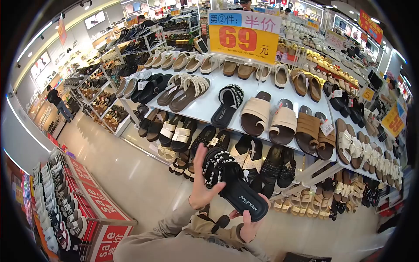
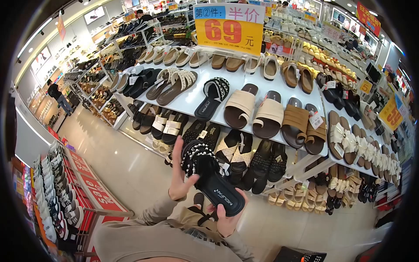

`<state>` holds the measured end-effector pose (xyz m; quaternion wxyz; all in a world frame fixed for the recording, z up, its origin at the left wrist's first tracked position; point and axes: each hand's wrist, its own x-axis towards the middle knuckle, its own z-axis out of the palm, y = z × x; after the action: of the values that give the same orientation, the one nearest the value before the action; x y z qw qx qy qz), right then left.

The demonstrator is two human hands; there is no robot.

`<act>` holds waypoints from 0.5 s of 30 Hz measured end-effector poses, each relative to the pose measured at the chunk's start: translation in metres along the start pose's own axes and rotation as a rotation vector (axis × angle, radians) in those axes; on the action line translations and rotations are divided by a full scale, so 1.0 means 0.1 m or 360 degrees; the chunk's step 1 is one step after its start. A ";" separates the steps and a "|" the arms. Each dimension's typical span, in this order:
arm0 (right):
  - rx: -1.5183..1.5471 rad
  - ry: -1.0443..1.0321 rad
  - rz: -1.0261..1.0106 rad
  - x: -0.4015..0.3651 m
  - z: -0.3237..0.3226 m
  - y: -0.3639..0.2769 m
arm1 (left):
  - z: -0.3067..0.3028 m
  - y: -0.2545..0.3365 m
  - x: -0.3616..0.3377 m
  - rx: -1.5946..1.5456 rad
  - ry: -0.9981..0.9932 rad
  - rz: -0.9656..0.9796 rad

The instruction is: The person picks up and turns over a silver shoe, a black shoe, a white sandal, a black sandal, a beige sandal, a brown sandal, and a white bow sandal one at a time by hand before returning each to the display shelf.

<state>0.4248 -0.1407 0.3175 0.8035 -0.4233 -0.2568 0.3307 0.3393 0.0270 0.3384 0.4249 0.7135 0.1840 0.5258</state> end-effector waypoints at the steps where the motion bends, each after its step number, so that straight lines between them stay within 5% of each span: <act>1: 0.0104 0.0029 -0.0021 -0.01 -0.03 0.00 | 0.07 -0.05 -0.02 -0.0294 0.0295 0.0039; 3: 0.0160 -0.0035 -0.0012 -0.04 -0.15 0.02 | 0.07 -0.06 -0.03 -0.0315 0.0384 -0.0172; 5: 0.0220 -0.0093 -0.0003 -0.05 -0.20 0.01 | 0.01 0.06 -0.02 -0.1555 0.0306 -0.1131; 6: 0.0118 -0.0178 0.0092 -0.04 -0.19 0.00 | 0.00 0.10 0.01 -0.1917 0.0201 -0.1283; 11: -0.0159 -0.0364 0.0320 0.03 -0.34 0.00 | 0.02 0.03 0.08 -0.2111 0.0177 -0.1261; 15: -0.0249 -0.0168 0.0546 0.04 -0.26 -0.06 | 0.06 0.09 0.10 -0.2102 0.0158 -0.1241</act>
<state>0.4476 -0.1536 0.3097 0.6854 -0.5041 -0.2475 0.4636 0.3468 0.0270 0.3509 0.9088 0.1707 0.0888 0.3702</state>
